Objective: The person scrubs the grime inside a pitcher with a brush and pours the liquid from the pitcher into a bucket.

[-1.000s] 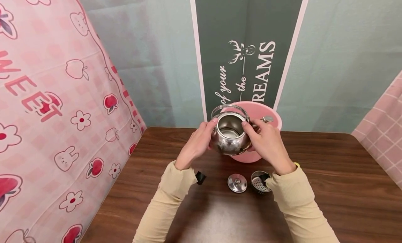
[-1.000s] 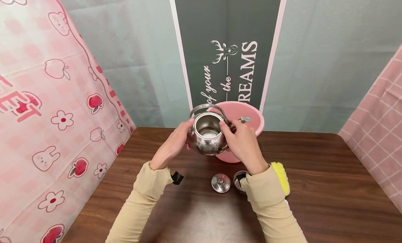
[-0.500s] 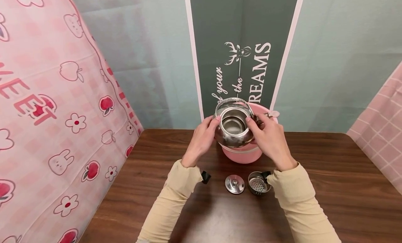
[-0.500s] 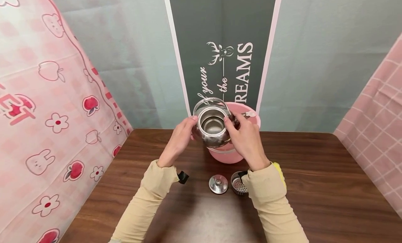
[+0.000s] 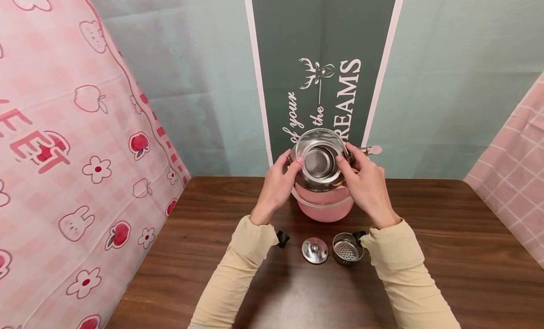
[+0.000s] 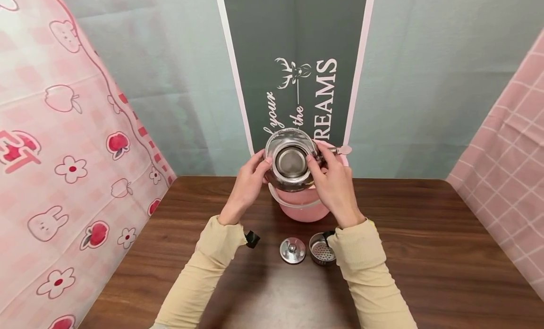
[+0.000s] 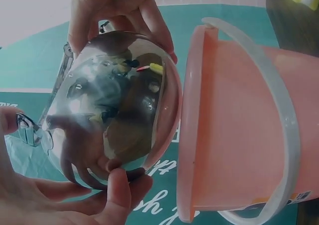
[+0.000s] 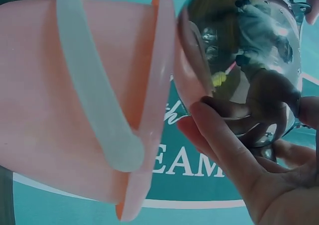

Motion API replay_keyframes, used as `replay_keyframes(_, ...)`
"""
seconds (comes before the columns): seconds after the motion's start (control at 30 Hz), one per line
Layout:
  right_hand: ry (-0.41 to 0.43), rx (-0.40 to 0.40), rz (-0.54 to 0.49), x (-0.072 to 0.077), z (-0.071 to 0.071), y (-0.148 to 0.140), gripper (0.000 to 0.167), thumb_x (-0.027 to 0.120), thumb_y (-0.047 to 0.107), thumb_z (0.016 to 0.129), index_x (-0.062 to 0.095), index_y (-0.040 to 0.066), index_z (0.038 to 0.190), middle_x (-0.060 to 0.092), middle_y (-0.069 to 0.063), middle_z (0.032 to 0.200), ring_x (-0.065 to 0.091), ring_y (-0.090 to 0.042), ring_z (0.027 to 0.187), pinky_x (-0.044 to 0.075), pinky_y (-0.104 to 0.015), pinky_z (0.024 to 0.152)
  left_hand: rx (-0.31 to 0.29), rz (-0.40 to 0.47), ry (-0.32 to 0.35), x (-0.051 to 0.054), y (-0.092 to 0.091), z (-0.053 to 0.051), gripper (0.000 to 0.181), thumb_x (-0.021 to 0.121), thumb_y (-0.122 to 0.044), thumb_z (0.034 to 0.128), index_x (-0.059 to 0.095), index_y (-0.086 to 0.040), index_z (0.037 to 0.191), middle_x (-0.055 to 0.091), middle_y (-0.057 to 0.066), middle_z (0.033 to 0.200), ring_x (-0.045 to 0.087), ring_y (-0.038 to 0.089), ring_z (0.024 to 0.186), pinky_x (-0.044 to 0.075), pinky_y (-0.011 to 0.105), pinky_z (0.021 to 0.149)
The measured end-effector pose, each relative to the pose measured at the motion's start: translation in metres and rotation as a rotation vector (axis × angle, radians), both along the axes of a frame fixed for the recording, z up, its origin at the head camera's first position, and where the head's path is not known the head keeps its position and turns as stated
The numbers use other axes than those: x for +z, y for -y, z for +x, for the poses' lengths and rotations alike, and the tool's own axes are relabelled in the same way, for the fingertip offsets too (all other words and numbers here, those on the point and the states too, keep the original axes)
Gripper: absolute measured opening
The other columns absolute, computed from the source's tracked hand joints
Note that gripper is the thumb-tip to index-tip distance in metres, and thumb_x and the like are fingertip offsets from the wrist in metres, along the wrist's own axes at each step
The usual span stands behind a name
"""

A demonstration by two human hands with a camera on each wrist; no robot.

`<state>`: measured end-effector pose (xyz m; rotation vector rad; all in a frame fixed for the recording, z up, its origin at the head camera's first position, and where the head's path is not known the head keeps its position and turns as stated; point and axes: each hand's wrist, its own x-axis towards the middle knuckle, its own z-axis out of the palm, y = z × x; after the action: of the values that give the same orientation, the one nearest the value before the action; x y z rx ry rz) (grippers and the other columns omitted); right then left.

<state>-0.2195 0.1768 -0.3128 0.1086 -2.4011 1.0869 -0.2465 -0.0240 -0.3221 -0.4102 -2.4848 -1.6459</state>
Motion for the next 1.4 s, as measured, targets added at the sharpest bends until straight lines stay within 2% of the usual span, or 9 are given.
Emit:
replay_keyframes(0.1, -0.004, 0.007, -0.019, -0.003, -0.002, -0.001, 0.052, 0.05, 0.042, 0.098, 0.048, 0.013, 0.142, 0.069, -0.021, 0.112, 0.07, -0.033, 0.1, 0.051, -0.05, 0.086, -0.003, 0.007, -0.009, -0.002, -0.001, -0.001, 0.065, 0.047, -0.05, 0.0927, 0.04, -0.015, 0.148, 0.057, 0.01, 0.128, 0.058, 0.023, 0.107, 0.046, 0.04, 0.098)
replay_keyframes(0.2, -0.015, 0.005, -0.022, -0.005, -0.003, -0.003, 0.052, 0.05, 0.04, 0.099, 0.047, 0.013, 0.143, 0.07, -0.021, 0.112, 0.069, -0.033, 0.1, 0.05, -0.049, 0.084, -0.006, 0.013, -0.012, -0.003, -0.003, -0.003, 0.065, 0.048, -0.048, 0.0926, 0.04, -0.015, 0.148, 0.057, 0.01, 0.127, 0.061, 0.022, 0.102, 0.049, 0.039, 0.093)
replay_keyframes(0.37, -0.029, -0.011, -0.02, -0.008, -0.004, -0.004, 0.051, 0.05, 0.039, 0.099, 0.046, 0.014, 0.144, 0.071, -0.018, 0.107, 0.07, -0.029, 0.095, 0.048, -0.041, 0.079, -0.014, 0.042, -0.026, -0.007, -0.005, -0.005, 0.063, 0.051, -0.044, 0.0937, 0.039, -0.014, 0.147, 0.057, 0.009, 0.131, 0.064, 0.021, 0.109, 0.05, 0.039, 0.096)
replay_keyframes(0.53, -0.026, -0.008, -0.029, -0.009, -0.004, -0.004, 0.051, 0.052, 0.037, 0.098, 0.046, 0.015, 0.144, 0.07, -0.018, 0.113, 0.07, -0.03, 0.098, 0.049, -0.039, 0.08, -0.029, 0.074, -0.053, -0.011, -0.007, -0.007, 0.06, 0.055, -0.037, 0.0943, 0.039, -0.013, 0.147, 0.059, 0.009, 0.129, 0.064, 0.022, 0.112, 0.05, 0.038, 0.097)
replay_keyframes(0.73, -0.021, 0.008, -0.037, -0.009, -0.004, -0.006, 0.051, 0.054, 0.034, 0.098, 0.046, 0.014, 0.144, 0.067, -0.022, 0.116, 0.07, -0.033, 0.099, 0.051, -0.017, 0.07, -0.058, 0.1, -0.071, -0.013, -0.009, -0.011, 0.062, 0.057, -0.032, 0.0924, 0.037, -0.013, 0.148, 0.053, 0.007, 0.139, 0.062, 0.021, 0.115, 0.051, 0.035, 0.097)
replay_keyframes(0.8, -0.017, 0.011, -0.039, -0.01, -0.004, -0.007, 0.051, 0.054, 0.033, 0.098, 0.046, 0.014, 0.144, 0.067, -0.023, 0.116, 0.07, -0.033, 0.099, 0.054, -0.019, 0.07, -0.066, 0.101, -0.076, -0.013, -0.01, -0.012, 0.063, 0.057, -0.031, 0.092, 0.037, -0.011, 0.148, 0.052, 0.008, 0.14, 0.062, 0.022, 0.117, 0.051, 0.035, 0.097)
replay_keyframes(0.97, -0.014, 0.014, -0.045, -0.013, -0.005, -0.008, 0.052, 0.054, 0.031, 0.098, 0.044, 0.01, 0.144, 0.065, -0.025, 0.12, 0.067, -0.035, 0.104, 0.055, -0.044, 0.083, -0.069, 0.104, -0.088, -0.015, -0.013, -0.013, 0.062, 0.059, -0.027, 0.0899, 0.039, -0.013, 0.147, 0.053, 0.01, 0.139, 0.06, 0.022, 0.119, 0.05, 0.034, 0.099)
replay_keyframes(1.23, 0.043, 0.006, -0.02, -0.015, -0.004, -0.01, 0.056, 0.053, 0.031, 0.098, 0.039, 0.011, 0.148, 0.063, -0.026, 0.123, 0.064, -0.036, 0.111, 0.05, -0.049, 0.093, -0.102, 0.116, -0.091, -0.021, -0.015, -0.016, 0.065, 0.061, -0.023, 0.0869, 0.037, -0.018, 0.147, 0.049, 0.009, 0.142, 0.053, 0.019, 0.126, 0.047, 0.033, 0.102)
replay_keyframes(1.4, 0.076, 0.022, -0.037, -0.012, -0.003, -0.012, 0.058, 0.054, 0.031, 0.097, 0.037, 0.011, 0.149, 0.063, -0.027, 0.123, 0.064, -0.037, 0.111, 0.05, -0.051, 0.094, -0.123, 0.109, -0.104, -0.023, -0.015, -0.019, 0.065, 0.062, -0.023, 0.0866, 0.037, -0.023, 0.147, 0.049, 0.008, 0.142, 0.052, 0.017, 0.128, 0.046, 0.033, 0.103)
